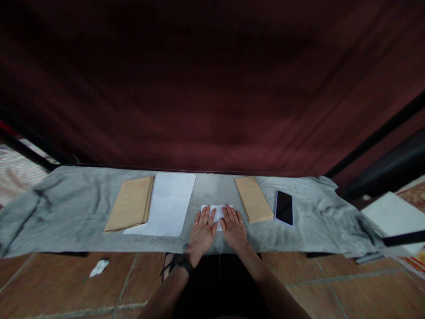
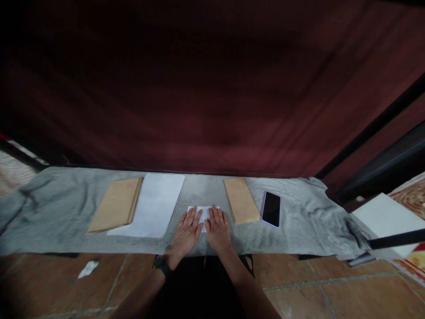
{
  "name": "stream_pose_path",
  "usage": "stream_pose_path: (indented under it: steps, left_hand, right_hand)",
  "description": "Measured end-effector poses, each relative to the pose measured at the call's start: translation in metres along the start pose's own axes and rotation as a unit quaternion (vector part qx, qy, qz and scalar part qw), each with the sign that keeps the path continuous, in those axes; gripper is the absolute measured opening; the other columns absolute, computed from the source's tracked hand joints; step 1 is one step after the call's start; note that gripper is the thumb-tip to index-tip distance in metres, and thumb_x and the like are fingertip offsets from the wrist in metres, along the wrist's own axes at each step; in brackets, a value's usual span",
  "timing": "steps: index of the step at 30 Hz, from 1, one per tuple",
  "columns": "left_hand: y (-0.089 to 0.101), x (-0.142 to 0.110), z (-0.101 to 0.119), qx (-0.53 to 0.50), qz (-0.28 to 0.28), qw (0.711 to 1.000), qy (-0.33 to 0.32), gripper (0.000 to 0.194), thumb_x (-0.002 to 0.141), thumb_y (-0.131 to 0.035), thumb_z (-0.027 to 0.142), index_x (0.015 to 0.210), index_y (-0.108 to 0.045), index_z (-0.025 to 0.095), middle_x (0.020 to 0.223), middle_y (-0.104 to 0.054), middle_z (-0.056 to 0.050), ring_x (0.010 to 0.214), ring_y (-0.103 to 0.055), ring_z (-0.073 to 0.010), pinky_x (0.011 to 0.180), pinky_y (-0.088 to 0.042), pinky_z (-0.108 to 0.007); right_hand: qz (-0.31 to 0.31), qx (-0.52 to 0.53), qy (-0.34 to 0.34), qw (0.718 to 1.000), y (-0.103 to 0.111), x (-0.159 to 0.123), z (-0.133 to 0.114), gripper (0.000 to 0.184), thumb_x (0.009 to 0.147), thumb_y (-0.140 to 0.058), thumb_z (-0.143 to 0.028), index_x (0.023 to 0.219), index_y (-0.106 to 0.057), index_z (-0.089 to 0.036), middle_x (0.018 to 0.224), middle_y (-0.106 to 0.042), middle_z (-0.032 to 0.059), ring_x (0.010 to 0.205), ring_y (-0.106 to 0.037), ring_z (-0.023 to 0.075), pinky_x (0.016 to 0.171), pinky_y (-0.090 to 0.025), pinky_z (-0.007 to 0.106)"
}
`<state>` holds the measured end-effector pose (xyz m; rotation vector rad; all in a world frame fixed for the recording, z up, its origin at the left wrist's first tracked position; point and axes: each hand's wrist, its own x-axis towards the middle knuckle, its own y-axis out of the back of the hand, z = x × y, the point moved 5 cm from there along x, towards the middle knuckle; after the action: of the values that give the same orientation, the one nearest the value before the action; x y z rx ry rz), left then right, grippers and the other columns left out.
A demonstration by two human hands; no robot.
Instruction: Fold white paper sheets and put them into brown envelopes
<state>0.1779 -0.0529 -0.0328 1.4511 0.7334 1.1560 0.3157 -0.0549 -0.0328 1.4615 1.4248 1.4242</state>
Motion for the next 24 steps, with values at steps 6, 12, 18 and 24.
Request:
stream_pose_path:
  steps: [6, 12, 18, 24]
  left_hand:
    - [-0.0019, 0.0006, -0.0004, -0.008, 0.012, 1.0, 0.01, 0.059, 0.102, -0.03, 0.041, 0.157, -0.028, 0.019, 0.157, -0.042, -0.012, 0.148, -0.035, -0.0253, 0.119, -0.031, -0.049]
    - [-0.0031, 0.0008, -0.0013, -0.003, 0.001, 0.998, 0.068, 0.064, 0.102, -0.027, 0.043, 0.157, -0.027, 0.01, 0.159, -0.038, -0.016, 0.149, -0.03, -0.027, 0.121, -0.028, -0.049]
    - [-0.001, 0.0, -0.003, -0.001, -0.024, 0.992, 0.12, 0.064, 0.101, -0.029, 0.041, 0.153, -0.033, 0.004, 0.159, -0.036, -0.017, 0.15, -0.029, -0.0272, 0.122, -0.026, -0.045]
    - [0.0008, -0.0005, -0.0058, -0.004, -0.004, 0.988, 0.152, 0.062, 0.1, -0.03, 0.038, 0.152, -0.035, 0.004, 0.158, -0.038, -0.018, 0.15, -0.029, -0.0278, 0.122, -0.025, -0.047]
  right_hand:
    - [-0.021, -0.008, -0.028, 0.999, -0.0013, 0.0015, 0.0007, 0.052, 0.104, -0.04, -0.036, 0.152, -0.041, -0.017, 0.16, -0.034, 0.0117, 0.147, -0.034, 0.0258, 0.12, -0.023, 0.046]
    - [-0.01, -0.02, -0.023, 0.999, -0.0018, 0.001, 0.0008, 0.052, 0.103, -0.043, -0.037, 0.151, -0.043, -0.017, 0.159, -0.036, 0.0127, 0.145, -0.037, 0.0273, 0.118, -0.025, 0.047]
    - [-0.001, -0.02, -0.023, 1.0, -0.0039, 0.0009, 0.0014, 0.053, 0.103, -0.044, -0.039, 0.152, -0.042, -0.017, 0.158, -0.037, 0.0125, 0.144, -0.038, 0.0271, 0.119, -0.025, 0.046]
    - [0.011, -0.024, -0.025, 0.999, -0.0051, 0.0004, 0.0016, 0.054, 0.103, -0.044, -0.038, 0.152, -0.041, -0.018, 0.158, -0.039, 0.012, 0.144, -0.039, 0.0267, 0.118, -0.025, 0.045]
